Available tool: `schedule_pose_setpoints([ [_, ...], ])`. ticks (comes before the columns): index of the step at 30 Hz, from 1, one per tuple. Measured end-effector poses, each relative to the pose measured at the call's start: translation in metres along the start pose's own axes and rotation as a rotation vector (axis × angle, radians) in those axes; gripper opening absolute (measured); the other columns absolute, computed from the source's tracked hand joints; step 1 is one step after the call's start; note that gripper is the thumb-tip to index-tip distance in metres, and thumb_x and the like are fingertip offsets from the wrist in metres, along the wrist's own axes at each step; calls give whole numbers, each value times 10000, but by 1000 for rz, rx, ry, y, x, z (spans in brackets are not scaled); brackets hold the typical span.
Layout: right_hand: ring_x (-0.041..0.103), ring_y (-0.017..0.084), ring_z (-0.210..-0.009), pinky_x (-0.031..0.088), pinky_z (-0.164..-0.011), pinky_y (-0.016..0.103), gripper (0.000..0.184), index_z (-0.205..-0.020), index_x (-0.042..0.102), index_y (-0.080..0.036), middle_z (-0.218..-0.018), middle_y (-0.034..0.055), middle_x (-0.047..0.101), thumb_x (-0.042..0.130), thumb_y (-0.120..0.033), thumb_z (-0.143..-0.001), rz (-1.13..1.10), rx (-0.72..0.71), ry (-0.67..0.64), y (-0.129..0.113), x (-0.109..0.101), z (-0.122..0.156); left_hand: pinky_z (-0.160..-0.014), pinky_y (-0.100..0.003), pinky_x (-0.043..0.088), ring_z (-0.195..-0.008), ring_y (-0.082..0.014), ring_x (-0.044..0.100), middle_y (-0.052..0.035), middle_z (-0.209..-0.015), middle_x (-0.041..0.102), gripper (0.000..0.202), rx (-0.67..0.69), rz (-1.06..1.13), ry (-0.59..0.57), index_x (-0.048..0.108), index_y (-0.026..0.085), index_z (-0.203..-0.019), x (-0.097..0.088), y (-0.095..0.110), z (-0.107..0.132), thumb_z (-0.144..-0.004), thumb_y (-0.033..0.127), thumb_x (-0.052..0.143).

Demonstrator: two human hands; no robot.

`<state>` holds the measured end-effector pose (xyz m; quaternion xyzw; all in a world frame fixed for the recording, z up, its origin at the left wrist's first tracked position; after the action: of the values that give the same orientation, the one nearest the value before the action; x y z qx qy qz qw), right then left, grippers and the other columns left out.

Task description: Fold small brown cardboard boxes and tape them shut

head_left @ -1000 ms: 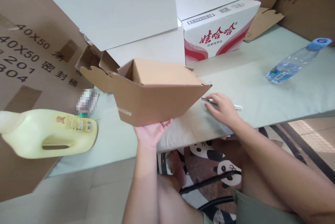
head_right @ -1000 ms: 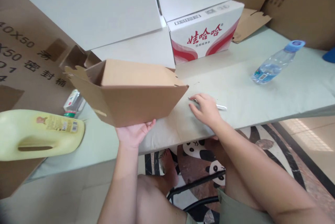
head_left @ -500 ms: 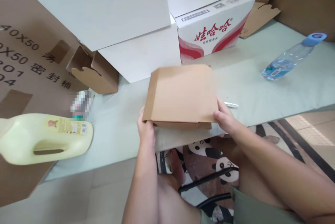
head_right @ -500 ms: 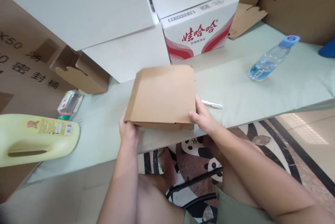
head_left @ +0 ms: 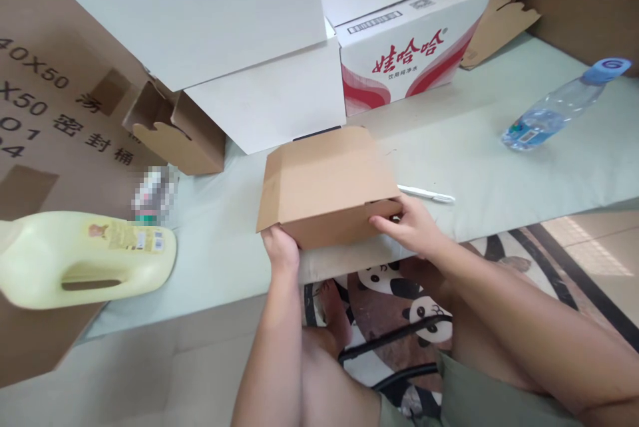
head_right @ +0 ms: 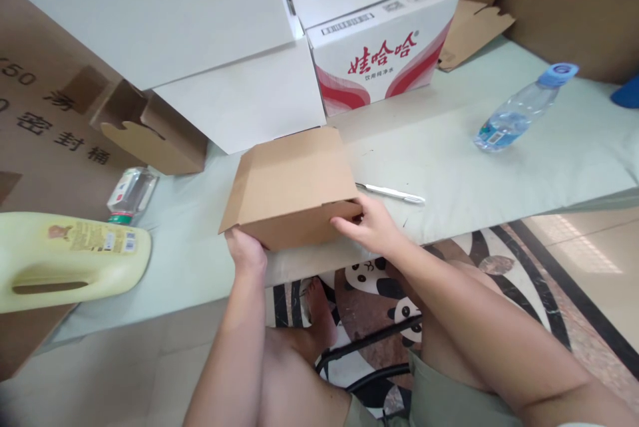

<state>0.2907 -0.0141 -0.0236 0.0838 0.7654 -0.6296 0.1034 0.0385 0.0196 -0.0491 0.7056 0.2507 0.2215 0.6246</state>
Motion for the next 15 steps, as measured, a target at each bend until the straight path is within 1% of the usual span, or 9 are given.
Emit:
schedule_pose_setpoints([
  [1, 685, 248, -814, 553, -656, 355, 316, -1054, 668, -196, -966, 86, 745, 691, -371, -793, 28, 9, 50, -2, 0, -1, -993, -329, 498, -1153, -242, 647, -93, -1057, 733, 310, -6, -32, -2, 694, 184, -1022, 0, 3, -1, -867, 360, 491],
  [3, 651, 218, -732, 515, -612, 327, 268, -993, 670, -198, -885, 65, 733, 674, -380, -796, 82, 15, 120, -6, 0, -3, -928, -325, 525, -1034, -241, 682, -80, -924, 738, 257, 5, -70, -59, 704, 178, -930, -1, 9, -3, -838, 356, 543],
  [6, 560, 168, -614, 444, -557, 292, 193, -828, 616, -206, -711, 16, 652, 661, -389, -784, 130, 19, 172, -9, -4, -4, -810, -303, 544, -846, -221, 684, -63, -769, 718, 191, 77, -82, -215, 697, 163, -754, -7, 17, -8, -744, 348, 652],
  [8, 512, 148, -579, 410, -540, 279, 205, -751, 557, -215, -643, -9, 590, 658, -393, -768, 132, 33, 185, -9, -6, -5, -699, -262, 524, -727, -181, 648, -39, -686, 688, 167, 101, -38, -267, 675, 164, -671, -12, 23, -11, -680, 330, 696],
  [9, 502, 144, -576, 402, -538, 275, 216, -738, 539, -218, -633, -14, 576, 657, -397, -763, 127, 43, 186, -8, -7, -6, -640, -242, 501, -671, -160, 622, -23, -651, 670, 161, 86, 12, -275, 665, 167, -647, -15, 27, -12, -652, 323, 702],
  [11, 504, 146, -589, 398, -548, 276, 226, -744, 532, -219, -644, -16, 579, 662, -404, -755, 117, 67, 195, -5, -8, -7, -548, -222, 451, -583, -134, 580, -4, -608, 650, 152, -3, 134, -290, 660, 172, -628, -19, 33, -13, -598, 318, 694],
  [13, 528, 155, -620, 407, -574, 284, 222, -774, 554, -216, -685, -8, 610, 670, -404, -750, 100, 93, 194, -3, -10, -8, -489, -228, 425, -522, -134, 562, -8, -590, 658, 155, -119, 222, -333, 662, 174, -601, -22, 38, -13, -533, 312, 675],
  [15, 565, 171, -675, 431, -621, 298, 220, -807, 585, -213, -741, 5, 645, 650, -418, -762, 41, 123, 173, -1, -11, -10, -453, -244, 420, -481, -149, 563, -21, -570, 667, 157, -204, 242, -380, 664, 172, -566, -25, 40, -13, -480, 303, 664],
])
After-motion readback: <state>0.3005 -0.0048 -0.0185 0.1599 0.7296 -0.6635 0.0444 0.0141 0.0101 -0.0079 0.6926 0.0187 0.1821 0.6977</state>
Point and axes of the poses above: each hand's wrist, its own z-axis away from the middle knuckle, its own x-axis out of the palm, y = z × x, the point moved 1 cm from there along -z, towards the middle knuckle
